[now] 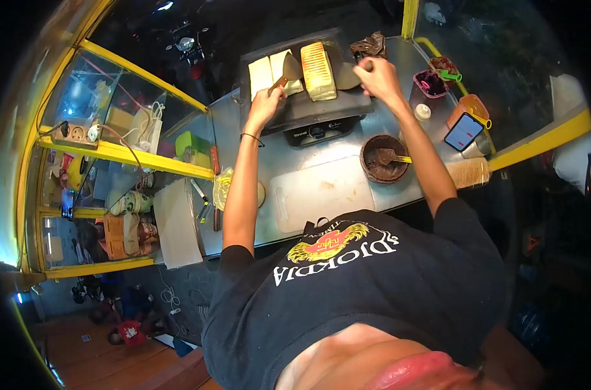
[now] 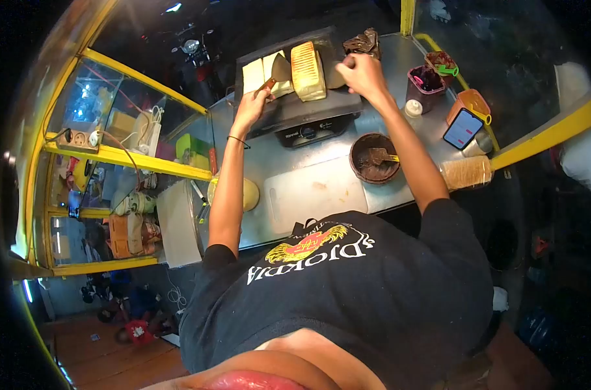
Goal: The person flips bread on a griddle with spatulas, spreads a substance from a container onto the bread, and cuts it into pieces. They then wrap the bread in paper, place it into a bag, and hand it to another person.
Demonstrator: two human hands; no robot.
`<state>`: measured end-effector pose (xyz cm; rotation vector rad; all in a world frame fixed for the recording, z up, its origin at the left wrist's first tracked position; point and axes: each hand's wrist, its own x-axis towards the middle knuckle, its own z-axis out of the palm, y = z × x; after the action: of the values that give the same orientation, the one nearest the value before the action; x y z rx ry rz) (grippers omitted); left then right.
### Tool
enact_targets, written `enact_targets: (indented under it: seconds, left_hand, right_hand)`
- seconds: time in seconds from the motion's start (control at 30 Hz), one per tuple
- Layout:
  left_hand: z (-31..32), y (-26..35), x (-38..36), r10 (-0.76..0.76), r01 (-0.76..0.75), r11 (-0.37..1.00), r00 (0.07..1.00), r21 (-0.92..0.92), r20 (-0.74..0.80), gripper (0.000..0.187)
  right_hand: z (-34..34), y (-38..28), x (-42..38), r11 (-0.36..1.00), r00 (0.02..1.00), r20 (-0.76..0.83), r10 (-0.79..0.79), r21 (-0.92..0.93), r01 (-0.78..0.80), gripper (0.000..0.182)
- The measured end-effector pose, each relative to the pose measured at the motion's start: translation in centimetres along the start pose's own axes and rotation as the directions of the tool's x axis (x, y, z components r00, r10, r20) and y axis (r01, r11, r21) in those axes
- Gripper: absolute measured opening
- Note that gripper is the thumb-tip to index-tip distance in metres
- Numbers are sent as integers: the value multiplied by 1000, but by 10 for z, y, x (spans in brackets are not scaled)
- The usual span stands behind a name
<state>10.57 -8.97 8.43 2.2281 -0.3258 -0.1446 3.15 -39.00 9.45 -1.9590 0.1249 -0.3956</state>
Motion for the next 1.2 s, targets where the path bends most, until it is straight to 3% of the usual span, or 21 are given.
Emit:
enact_targets:
  seconds: [0.1,0.23,0.3,0.33,0.43,0.5,0.63,0.7,0.77,0.83,0.87,0.9,0.97,1.2]
  left_hand:
    - [-6,7,-3,39,-50,988,996,148,76,42]
    - [9,8,0,35,-47,981,997,188,66,41]
    - [11,4,-1,174,-174,982,985,72,16,43]
    - [8,2,1,102,-103,992,995,77,25,43]
    - [-16,7,-13,96,-99,993,994,68,42,44]
    - [-37,13,-30,223,-223,975,974,21,-36,44]
    - [-109,30,-86,216,-212,976,970,52,-107,43]
    - [-153,31,-132,163,-160,987,975,32,-152,42]
    - [-198,29,-186,255,-246,967,945,65,-203,41]
    - [-245,18,-243,70,-68,997,987,20,-145,39]
    - [-268,13,-272,46,-47,999,995,-1,-93,37]
    - [-289,2,-299,22,-23,1000,993,-9,-118,37]
    - [-328,-23,-351,66,-49,987,993,154,-102,36]
    - [-421,-112,-484,-280,312,935,941,169,-188,40]
  right_hand:
    - [2,32,-3,947,972,11,233,225,-229,25]
    - [49,51,26,808,955,82,284,516,-284,28]
    - [58,40,34,810,956,65,286,517,-278,28]
    - [57,32,37,835,964,45,261,490,-249,28]
    - [51,9,37,879,987,36,154,450,-154,27]
    - [46,-14,37,902,994,71,87,418,-109,25]
    - [45,-92,11,953,991,134,-13,301,-28,26]
    - [58,-121,-6,930,969,225,-97,367,8,28]
    - [81,-147,-32,952,952,295,-82,304,-12,28]
    - [112,-164,-63,919,921,384,-66,384,-95,28]
    - [131,-178,-81,913,912,410,-18,378,-152,28]
    - [150,-197,-103,914,897,442,24,353,-199,27]
    - [192,-225,-141,888,822,567,49,353,-296,28]
    - [391,-261,-251,810,621,775,121,284,-513,29]
